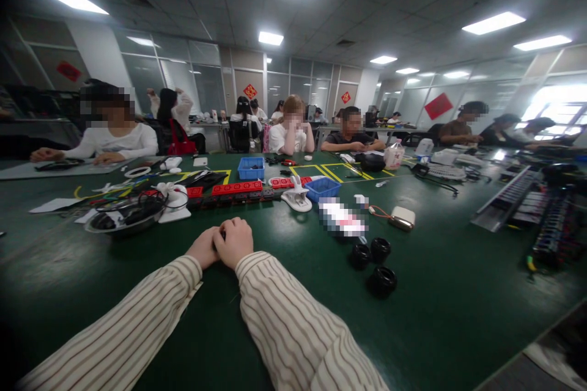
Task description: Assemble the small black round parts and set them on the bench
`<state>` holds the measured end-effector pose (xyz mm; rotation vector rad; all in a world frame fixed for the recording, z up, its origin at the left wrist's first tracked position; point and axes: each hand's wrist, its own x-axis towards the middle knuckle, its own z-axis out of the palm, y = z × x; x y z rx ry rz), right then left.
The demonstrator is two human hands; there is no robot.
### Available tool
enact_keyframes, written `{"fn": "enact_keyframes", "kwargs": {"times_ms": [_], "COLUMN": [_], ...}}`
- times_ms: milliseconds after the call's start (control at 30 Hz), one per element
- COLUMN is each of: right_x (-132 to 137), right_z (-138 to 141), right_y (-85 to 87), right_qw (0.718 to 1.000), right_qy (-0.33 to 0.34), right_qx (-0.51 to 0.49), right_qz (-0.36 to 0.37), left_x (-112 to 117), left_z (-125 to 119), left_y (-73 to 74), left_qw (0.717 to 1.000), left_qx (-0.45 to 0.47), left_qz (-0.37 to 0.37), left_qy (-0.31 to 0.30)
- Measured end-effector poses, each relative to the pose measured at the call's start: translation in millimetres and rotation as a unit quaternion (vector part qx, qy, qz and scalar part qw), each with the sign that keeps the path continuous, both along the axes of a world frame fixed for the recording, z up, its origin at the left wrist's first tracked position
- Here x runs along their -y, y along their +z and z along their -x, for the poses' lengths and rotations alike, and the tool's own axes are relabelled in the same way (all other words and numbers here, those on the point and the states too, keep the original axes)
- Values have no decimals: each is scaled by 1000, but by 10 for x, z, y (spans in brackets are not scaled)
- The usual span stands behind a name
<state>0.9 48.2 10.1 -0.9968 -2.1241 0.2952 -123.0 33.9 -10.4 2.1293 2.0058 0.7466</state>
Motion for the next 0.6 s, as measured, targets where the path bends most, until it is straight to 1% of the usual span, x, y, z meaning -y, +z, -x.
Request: {"fn": "enact_keyframes", "kwargs": {"times_ms": [100, 167, 300, 400, 533, 600], "right_x": [23, 28, 5, -29, -56, -55], "right_z": [17, 11, -32, -62, -73, -69], "right_y": [-3, -3, -1, 4, 9, 11], "right_qw": [999, 999, 1000, 998, 997, 997], "right_qy": [-36, -42, 8, 42, 65, 64], "right_qx": [15, 21, 13, 8, 13, 12], "right_qz": [5, 6, 20, 35, 41, 44], "left_x": [3, 3, -5, -20, -29, -20], "left_z": [1, 16, 70, 121, 171, 162], "left_y": [8, 14, 16, 2, -12, -4], "left_qw": [1000, 1000, 999, 996, 989, 988], "left_qx": [1, 5, 18, 35, 65, 77], "left_qz": [-1, -1, -2, 3, 13, 15], "left_qy": [10, 2, -35, -76, -129, -135]}}
